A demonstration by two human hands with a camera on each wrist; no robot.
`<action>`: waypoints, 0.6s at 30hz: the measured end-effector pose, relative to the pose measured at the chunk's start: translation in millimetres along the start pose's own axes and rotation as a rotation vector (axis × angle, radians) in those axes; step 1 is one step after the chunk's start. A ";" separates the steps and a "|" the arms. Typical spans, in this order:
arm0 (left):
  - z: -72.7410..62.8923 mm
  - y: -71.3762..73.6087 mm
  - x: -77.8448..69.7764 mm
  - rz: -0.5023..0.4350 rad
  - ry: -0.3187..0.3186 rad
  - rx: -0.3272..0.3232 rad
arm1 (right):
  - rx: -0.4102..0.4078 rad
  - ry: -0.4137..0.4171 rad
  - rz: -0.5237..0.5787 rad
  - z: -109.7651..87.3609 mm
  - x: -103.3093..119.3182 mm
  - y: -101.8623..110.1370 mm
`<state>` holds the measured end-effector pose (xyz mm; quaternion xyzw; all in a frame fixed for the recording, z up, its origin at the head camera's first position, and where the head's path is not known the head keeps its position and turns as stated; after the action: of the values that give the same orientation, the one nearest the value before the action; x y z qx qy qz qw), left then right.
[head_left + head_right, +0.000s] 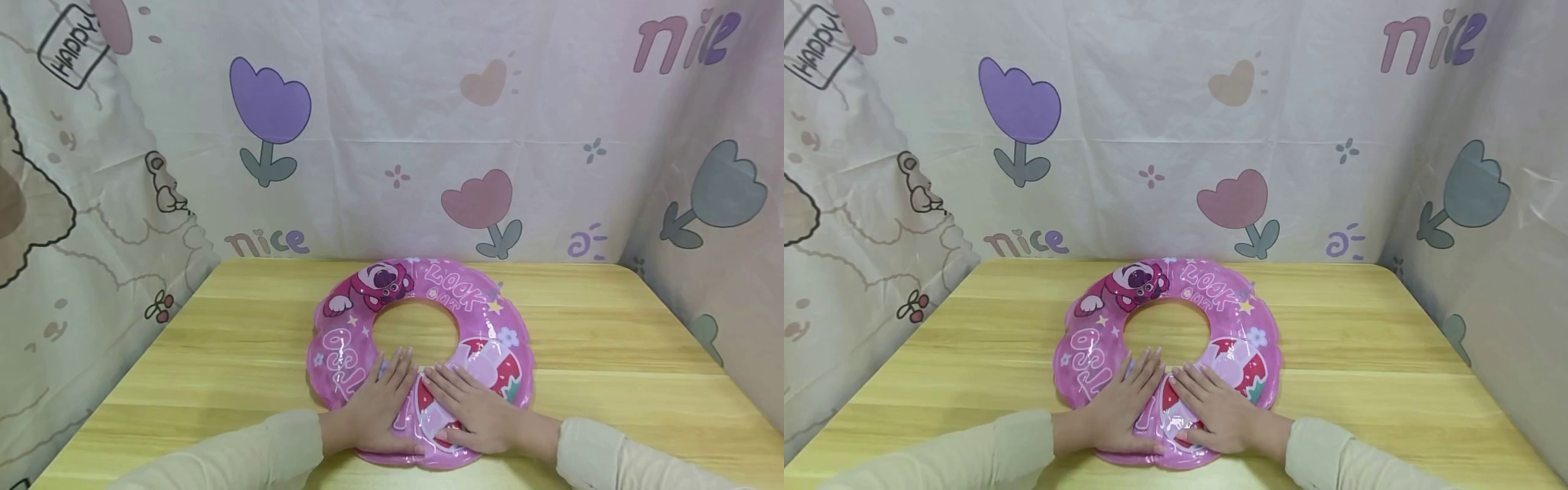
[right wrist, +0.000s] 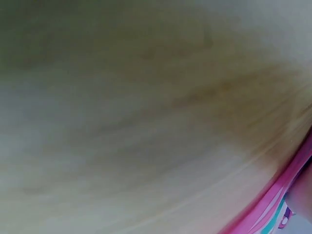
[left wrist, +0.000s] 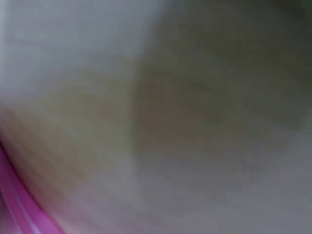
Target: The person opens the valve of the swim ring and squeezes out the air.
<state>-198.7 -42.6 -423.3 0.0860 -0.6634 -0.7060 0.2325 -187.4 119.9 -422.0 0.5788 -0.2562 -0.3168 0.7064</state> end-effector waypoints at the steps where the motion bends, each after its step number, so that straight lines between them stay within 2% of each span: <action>1: -0.6 1.0 -0.3 0.011 -0.016 -0.015 | -0.007 0.005 0.000 0.0 -0.1 0.2; 6: -6.1 4.5 -1.5 0.064 -0.113 -0.092 | -0.019 0.019 0.004 -0.5 -0.4 0.7; 8: -9.9 4.9 0.4 0.084 -0.130 -0.111 | -0.015 0.020 0.014 -0.7 -0.3 1.0; 14: -20.7 7.6 9.4 0.127 -0.118 -0.139 | 0.009 0.006 0.044 -0.6 -0.7 1.1; 18: -22.1 5.9 11.6 0.134 -0.099 -0.114 | 0.006 0.004 0.039 -0.5 -0.7 1.2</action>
<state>-198.1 -67.6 -417.7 -0.0068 -0.6372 -0.7287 0.2509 -187.4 120.9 -420.9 0.5766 -0.2670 -0.3011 0.7111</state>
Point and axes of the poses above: each hand's wrist, its own z-axis towards the middle knuckle, its own y-axis out of the back of the hand, x = y × z, the point moved 5 cm from there along z, towards the middle knuckle, and after that the axes turned 14 degrees about -y, right-handed, at the moved point
